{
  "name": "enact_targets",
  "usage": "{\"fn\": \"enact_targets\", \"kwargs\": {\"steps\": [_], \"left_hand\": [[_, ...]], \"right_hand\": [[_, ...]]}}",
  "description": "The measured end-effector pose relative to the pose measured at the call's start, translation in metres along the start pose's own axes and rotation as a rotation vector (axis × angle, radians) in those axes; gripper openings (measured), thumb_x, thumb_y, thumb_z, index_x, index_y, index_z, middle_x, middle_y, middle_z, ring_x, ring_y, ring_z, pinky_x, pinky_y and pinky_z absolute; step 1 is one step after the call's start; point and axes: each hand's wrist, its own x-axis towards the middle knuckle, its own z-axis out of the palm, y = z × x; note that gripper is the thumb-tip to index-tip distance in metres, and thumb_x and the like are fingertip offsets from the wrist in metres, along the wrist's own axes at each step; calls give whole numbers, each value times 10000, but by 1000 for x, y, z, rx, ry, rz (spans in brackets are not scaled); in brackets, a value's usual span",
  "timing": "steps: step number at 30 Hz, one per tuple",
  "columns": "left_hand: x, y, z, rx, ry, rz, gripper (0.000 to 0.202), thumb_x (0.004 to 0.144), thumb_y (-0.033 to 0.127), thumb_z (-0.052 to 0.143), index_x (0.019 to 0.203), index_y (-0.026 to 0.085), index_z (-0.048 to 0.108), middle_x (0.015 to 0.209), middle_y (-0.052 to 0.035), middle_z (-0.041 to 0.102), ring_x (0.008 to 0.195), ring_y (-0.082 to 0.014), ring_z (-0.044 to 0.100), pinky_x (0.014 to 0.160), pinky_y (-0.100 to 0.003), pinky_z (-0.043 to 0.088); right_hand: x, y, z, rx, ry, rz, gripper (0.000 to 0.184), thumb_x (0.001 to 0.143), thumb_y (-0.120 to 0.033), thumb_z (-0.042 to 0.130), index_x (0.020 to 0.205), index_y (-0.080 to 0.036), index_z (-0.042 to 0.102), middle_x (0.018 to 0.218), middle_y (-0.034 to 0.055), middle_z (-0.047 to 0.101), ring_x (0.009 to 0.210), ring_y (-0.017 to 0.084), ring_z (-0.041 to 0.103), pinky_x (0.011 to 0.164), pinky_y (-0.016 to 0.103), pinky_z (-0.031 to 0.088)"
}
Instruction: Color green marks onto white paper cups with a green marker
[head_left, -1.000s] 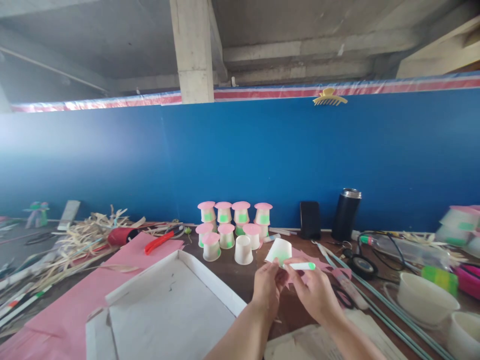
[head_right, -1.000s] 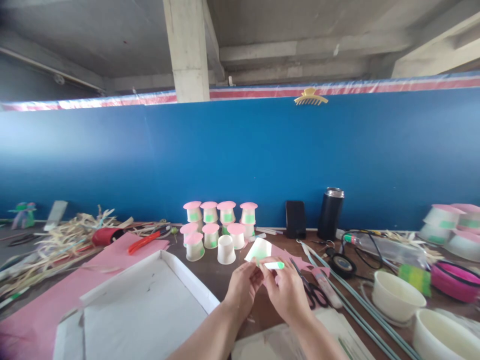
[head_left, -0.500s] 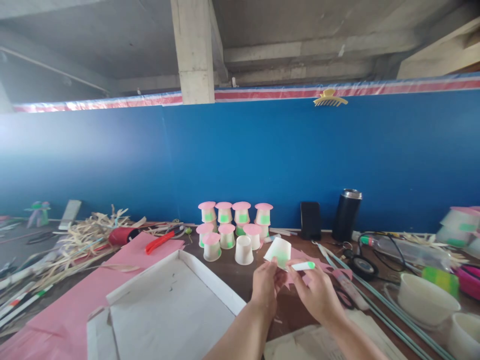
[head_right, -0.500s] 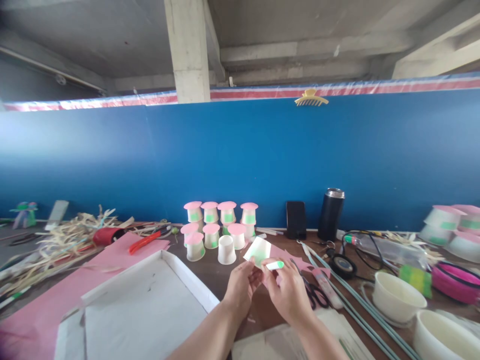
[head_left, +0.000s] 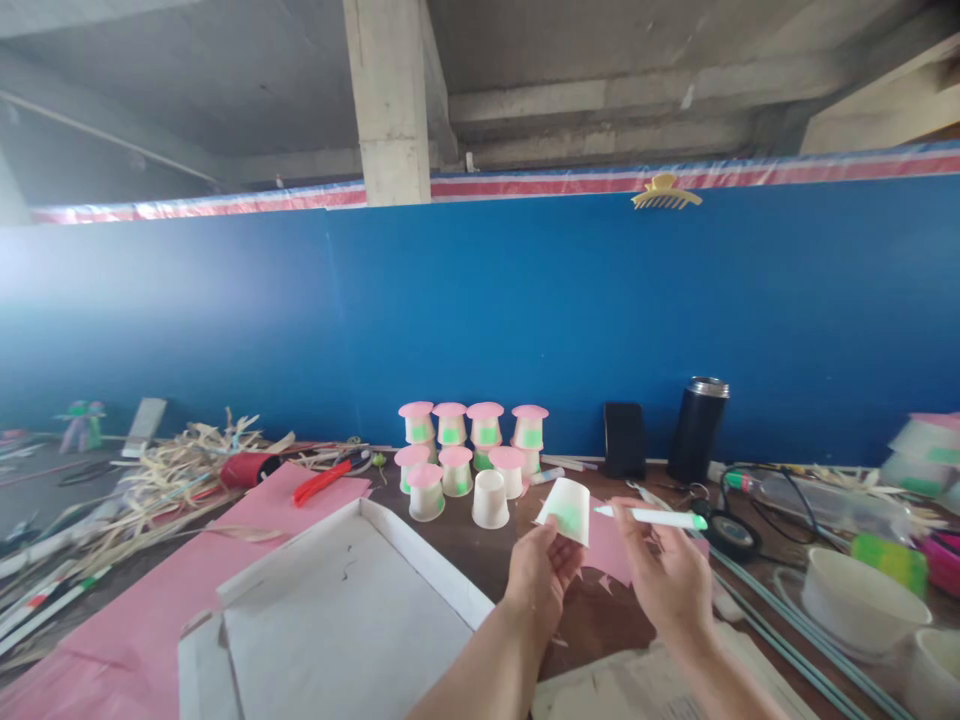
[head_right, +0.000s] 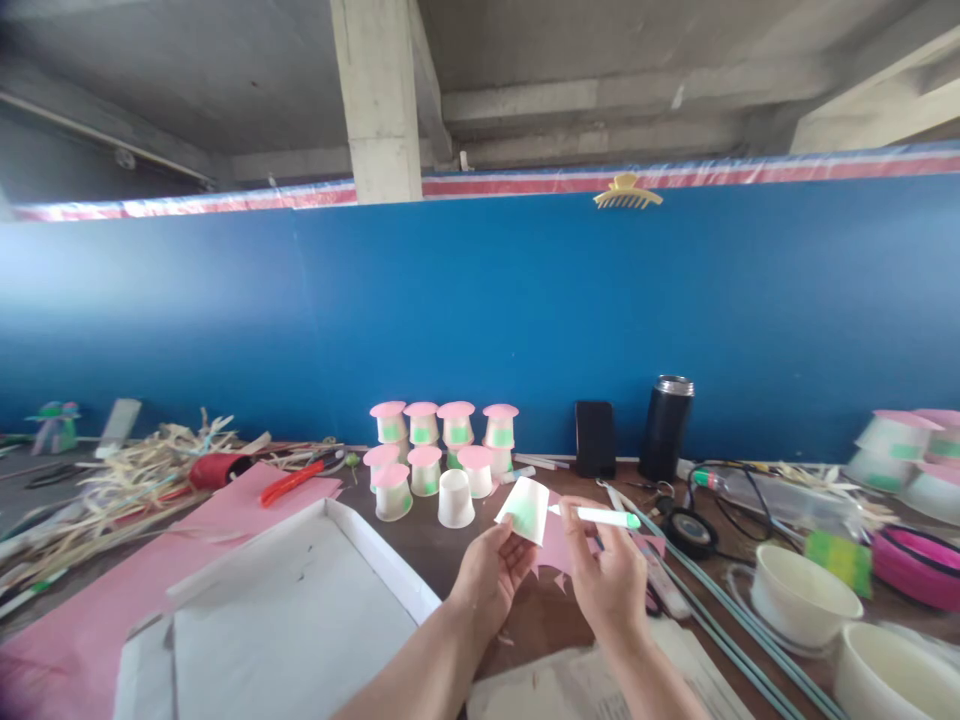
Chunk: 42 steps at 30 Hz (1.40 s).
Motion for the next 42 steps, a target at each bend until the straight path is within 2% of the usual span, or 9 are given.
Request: {"fn": "enact_targets", "kwargs": {"steps": [10,14,20,26,31,37,42], "left_hand": [[1,1,-2,-5,-8,-24,265,749,272,645,915,71,597,744,-83,638,657,-137,623,649,-248,529],[2,0,-4,-17,-13,-32,245,763,260,630,922,76,595,748,-77,636,647,-126,616,626,-235,524],[3,-1,-3,-25,-24,-34,244,772,264,620,932,82,587,756,-72,630,644,-121,610,632,-236,521],[0,0,-1,-94,-99,1,245,773,270,624,952,107,584,846,-87,648,727,-142,629,705,-260,525],[-2,1,0,-134,-158,19,243,783,281,616,951,107,602,854,-89,654,748,-143,630,735,-260,522],[-4,0,0,-136,-169,17,249,777,276,627,952,100,611,869,-93,659,762,-146,633,757,-269,523],[-5,0,1,-126,-232,54,161,759,194,643,892,103,624,833,-80,659,759,-136,630,811,-276,512]], "right_hand": [[-5,-2,2,26,-2,-51,318,844,-459,503,906,-185,653,872,66,699,709,167,630,628,234,455],[-5,-3,1,1,12,-31,336,839,-474,503,904,-183,659,840,66,700,624,158,613,579,240,445],[-4,-2,2,-12,52,-55,334,849,-460,496,921,-178,659,848,76,697,729,189,630,660,262,458],[-3,-5,1,-7,75,-88,332,857,-455,482,923,-179,654,921,80,692,739,185,634,680,271,466],[-5,-9,0,9,49,-116,286,865,-421,483,936,-195,642,934,64,683,799,180,626,707,266,466],[-6,-10,1,39,24,-215,206,865,-357,508,945,-207,625,891,42,677,800,168,624,745,272,469],[-5,-8,3,41,40,-258,196,864,-338,511,944,-199,623,914,57,676,845,179,630,763,281,475]]}}
